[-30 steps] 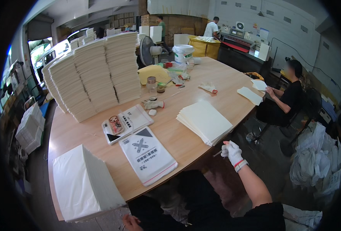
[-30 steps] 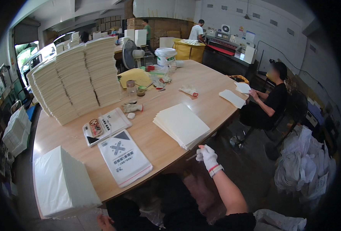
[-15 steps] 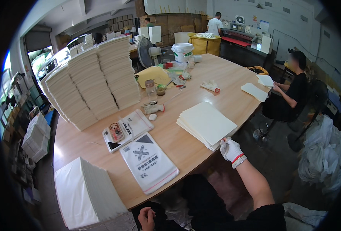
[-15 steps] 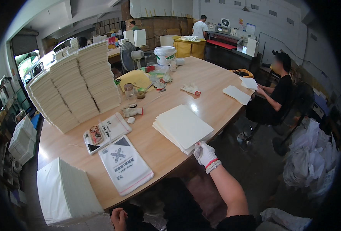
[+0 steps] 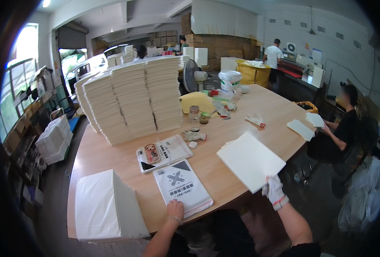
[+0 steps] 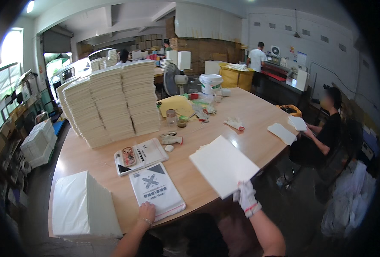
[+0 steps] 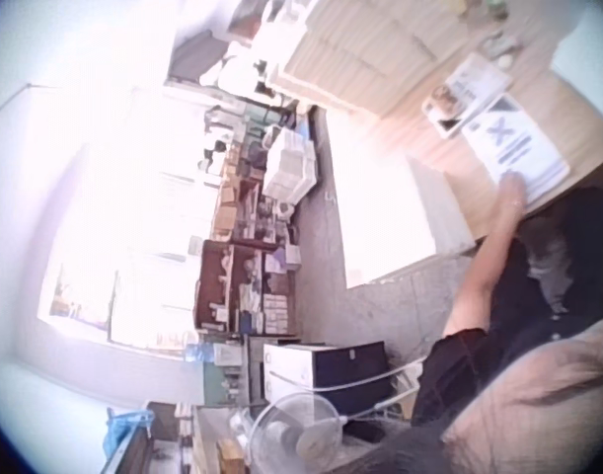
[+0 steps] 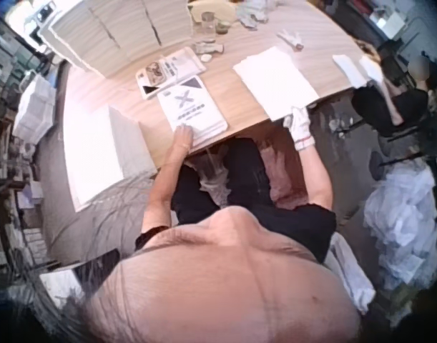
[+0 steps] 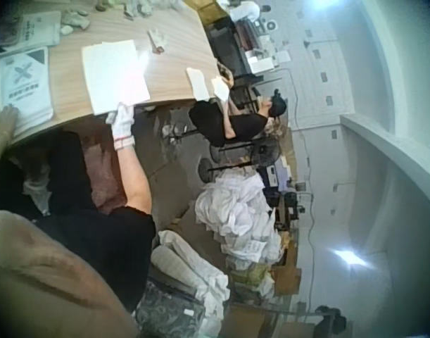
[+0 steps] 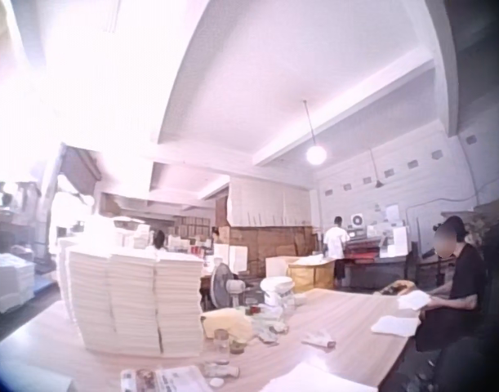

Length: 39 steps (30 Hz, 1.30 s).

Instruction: The person wraps individual books with white paper at a table. They pick up a book, place it on a sheet of paper, fold the paper around the book, and set the wrapped book aside. The process repeats continuously with a coworker visible in the background.

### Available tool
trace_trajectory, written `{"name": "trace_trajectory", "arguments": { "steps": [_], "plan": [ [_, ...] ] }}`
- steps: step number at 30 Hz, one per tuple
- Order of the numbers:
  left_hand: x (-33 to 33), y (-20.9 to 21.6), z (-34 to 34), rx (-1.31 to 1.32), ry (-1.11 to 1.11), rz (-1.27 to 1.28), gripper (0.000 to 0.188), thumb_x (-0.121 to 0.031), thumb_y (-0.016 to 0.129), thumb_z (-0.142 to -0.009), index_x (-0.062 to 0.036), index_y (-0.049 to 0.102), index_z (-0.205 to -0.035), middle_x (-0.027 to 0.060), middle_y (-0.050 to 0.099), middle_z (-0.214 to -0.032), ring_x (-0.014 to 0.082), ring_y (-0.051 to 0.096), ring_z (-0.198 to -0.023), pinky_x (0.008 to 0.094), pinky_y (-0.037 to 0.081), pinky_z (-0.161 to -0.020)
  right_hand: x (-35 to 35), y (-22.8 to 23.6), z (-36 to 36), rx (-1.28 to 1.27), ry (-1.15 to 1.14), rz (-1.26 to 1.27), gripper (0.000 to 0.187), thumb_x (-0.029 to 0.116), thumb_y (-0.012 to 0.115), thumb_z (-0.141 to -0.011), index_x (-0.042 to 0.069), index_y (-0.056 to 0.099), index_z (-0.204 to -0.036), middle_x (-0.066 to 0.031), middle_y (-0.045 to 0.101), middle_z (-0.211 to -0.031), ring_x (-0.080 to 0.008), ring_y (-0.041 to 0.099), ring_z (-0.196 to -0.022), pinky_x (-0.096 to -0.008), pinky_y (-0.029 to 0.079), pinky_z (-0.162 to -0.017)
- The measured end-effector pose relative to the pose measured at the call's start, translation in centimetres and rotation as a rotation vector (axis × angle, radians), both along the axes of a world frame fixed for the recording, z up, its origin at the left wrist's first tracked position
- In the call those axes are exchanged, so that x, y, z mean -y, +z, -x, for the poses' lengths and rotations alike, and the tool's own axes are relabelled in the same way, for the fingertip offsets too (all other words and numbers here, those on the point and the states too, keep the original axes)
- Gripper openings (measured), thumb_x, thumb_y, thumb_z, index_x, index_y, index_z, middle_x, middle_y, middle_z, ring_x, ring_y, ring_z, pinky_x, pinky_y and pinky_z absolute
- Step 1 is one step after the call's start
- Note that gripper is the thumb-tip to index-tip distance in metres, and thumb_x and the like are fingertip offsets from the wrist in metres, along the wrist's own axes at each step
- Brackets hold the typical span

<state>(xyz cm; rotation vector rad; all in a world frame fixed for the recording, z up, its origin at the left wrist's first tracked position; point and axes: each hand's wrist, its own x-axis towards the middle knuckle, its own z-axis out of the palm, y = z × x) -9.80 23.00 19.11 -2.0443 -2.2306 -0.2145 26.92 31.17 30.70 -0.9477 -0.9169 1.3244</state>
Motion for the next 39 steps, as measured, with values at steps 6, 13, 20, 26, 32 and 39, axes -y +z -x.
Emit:
{"name": "trace_trajectory", "arguments": {
  "steps": [6, 13, 20, 26, 32, 39],
  "plan": [
    [-0.5, -0.2, 2.2, 0.136, 0.016, -0.055, 0.014, -0.011, 0.050, -0.072, -0.0055, 0.059, -0.081, 0.0139, 0.055, -0.085, 0.0288, 0.054, -0.080, 0.0368, 0.046, -0.070, 11.0, -2.5, 2.6, 0.062, 0.457, 0.201, 0.032, 0.013, 0.048, -0.080, 0.000, 0.049, -0.109, -0.0034, 0.057, -0.088, -0.0088, 0.053, -0.069, -0.0202, 0.043, -0.053],
    [3.3, 1.4, 2.4, 0.340, 0.206, -0.324, 0.018, -0.018, 0.053, -0.076, -0.0046, 0.055, -0.088, 0.0141, 0.058, -0.082, 0.0318, 0.055, -0.080, 0.0402, 0.045, -0.069, 14.6, -6.5, 4.9, -0.146, 0.368, 0.579, 0.014, 0.019, 0.052, -0.079, 0.011, 0.048, -0.090, -0.0035, 0.050, -0.068, -0.0096, 0.037, -0.042, -0.0213, 0.028, -0.038],
    [2.0, 0.6, 4.5, 1.533, 0.175, 0.199, 0.027, -0.011, 0.044, -0.085, 0.0073, 0.047, -0.104, 0.0174, 0.061, -0.082, 0.0237, 0.064, -0.067, 0.0262, 0.049, -0.050, 15.4, -8.2, 5.8, -0.151, 0.375, 0.545, 0.010, 0.018, 0.047, -0.082, 0.010, 0.045, -0.086, -0.0031, 0.044, -0.061, -0.0107, 0.041, -0.045, -0.0232, 0.033, -0.039],
    [4.7, -0.5, -2.3, 1.440, 0.090, -0.210, 0.049, -0.004, 0.045, -0.082, 0.0073, 0.024, -0.124, 0.0120, 0.060, -0.078, 0.0158, 0.059, -0.060, 0.0237, 0.048, -0.051, 17.6, -4.8, 5.9, -0.088, 0.276, 0.613, 0.011, 0.019, 0.047, -0.084, 0.010, 0.044, -0.088, -0.0008, 0.043, -0.062, -0.0078, 0.039, -0.047, -0.0219, 0.033, -0.041],
    [4.0, -12.2, -7.4, 1.332, -0.029, -0.542, 0.052, -0.007, 0.053, -0.078, 0.0031, 0.029, -0.124, 0.0138, 0.056, -0.094, 0.0230, 0.054, -0.084, 0.0337, 0.044, -0.073, 21.0, -5.4, 7.1, -0.207, 0.357, 0.691, 0.010, 0.020, 0.048, -0.085, 0.013, 0.042, -0.090, -0.0008, 0.044, -0.070, -0.0087, 0.044, -0.054, -0.0242, 0.038, -0.046],
    [9.1, -17.1, -10.6, 1.297, -0.320, -0.204, 0.029, -0.013, 0.049, -0.083, 0.0002, 0.049, -0.109, 0.0116, 0.054, -0.107, 0.0242, 0.054, -0.094, 0.0348, 0.045, -0.079, 23.1, -7.1, 8.6, -0.198, 0.332, 0.672, 0.013, 0.015, 0.041, -0.088, 0.012, 0.039, -0.101, -0.0046, 0.049, -0.089, -0.0123, 0.052, -0.064, -0.0288, 0.042, -0.054]
  ]
}}
